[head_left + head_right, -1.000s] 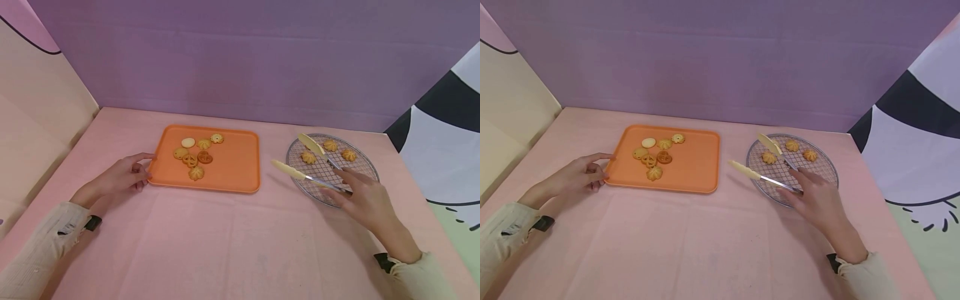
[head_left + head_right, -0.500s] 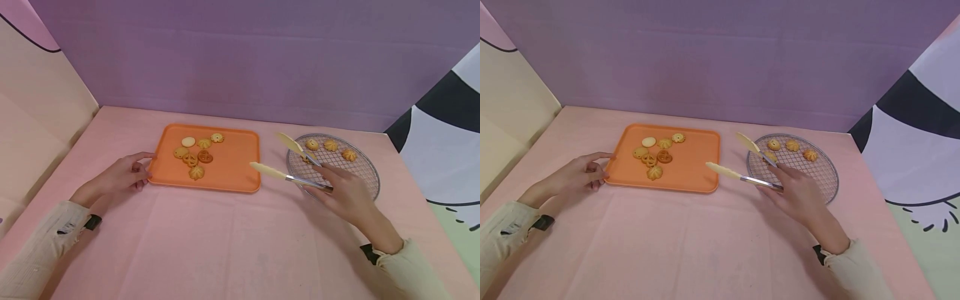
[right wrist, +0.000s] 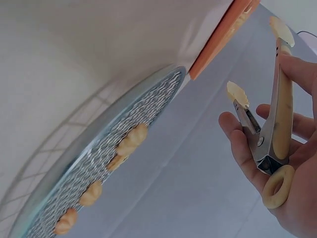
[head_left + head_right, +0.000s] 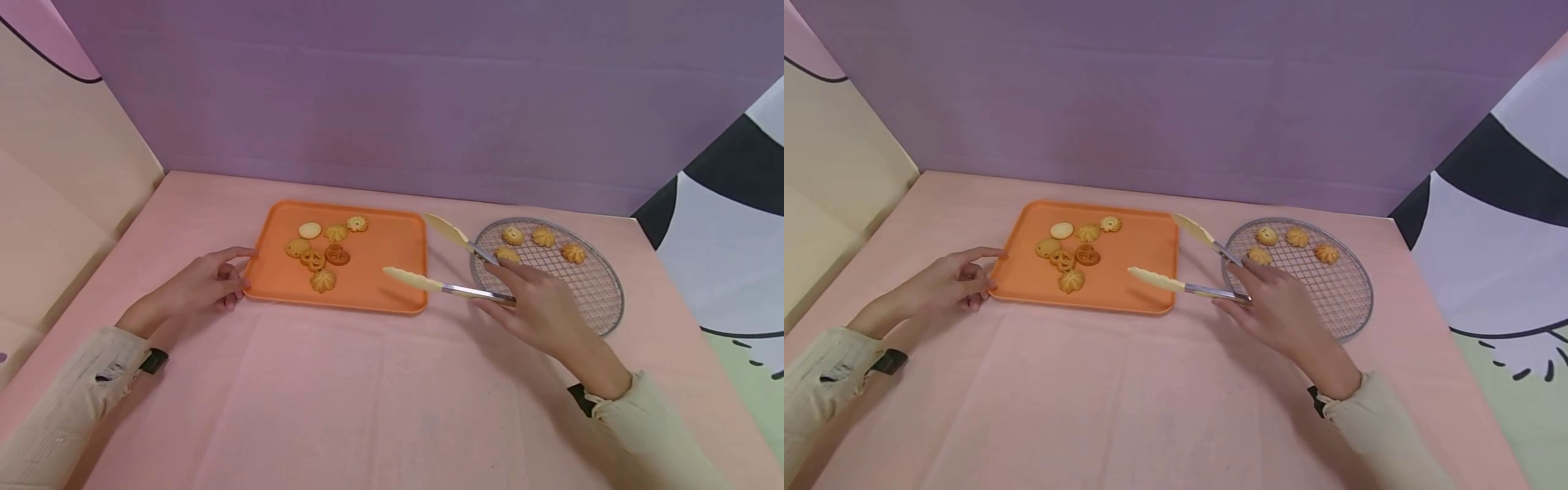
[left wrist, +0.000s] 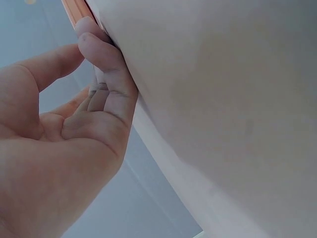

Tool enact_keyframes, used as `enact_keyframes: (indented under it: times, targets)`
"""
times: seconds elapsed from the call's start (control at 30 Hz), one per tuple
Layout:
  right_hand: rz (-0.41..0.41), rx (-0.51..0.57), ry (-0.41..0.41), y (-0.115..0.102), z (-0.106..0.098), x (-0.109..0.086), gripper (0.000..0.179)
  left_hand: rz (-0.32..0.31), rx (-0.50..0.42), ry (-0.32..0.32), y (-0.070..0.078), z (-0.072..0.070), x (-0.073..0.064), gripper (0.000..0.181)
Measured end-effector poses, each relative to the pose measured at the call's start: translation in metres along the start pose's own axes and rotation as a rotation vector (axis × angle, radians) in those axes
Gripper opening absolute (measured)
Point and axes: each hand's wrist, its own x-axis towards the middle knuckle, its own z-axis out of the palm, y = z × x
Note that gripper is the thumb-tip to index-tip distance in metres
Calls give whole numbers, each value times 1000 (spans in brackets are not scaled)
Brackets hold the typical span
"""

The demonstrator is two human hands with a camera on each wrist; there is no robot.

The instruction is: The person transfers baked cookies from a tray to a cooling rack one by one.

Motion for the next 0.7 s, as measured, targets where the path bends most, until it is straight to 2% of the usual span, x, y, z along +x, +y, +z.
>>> enact_keyframes:
  times: [0.27, 0.47, 0.7]
  targets:
    - [-10, 21, -31, -4, 9, 15, 60, -27, -6, -7, 0, 0, 0, 59]
    - [-4, 18, -56, -7, 14, 28, 57, -8, -9, 2, 0, 1, -1, 58]
    - [2, 32, -96, -8, 24, 44, 56, -14, 10, 6, -1, 1, 1, 57]
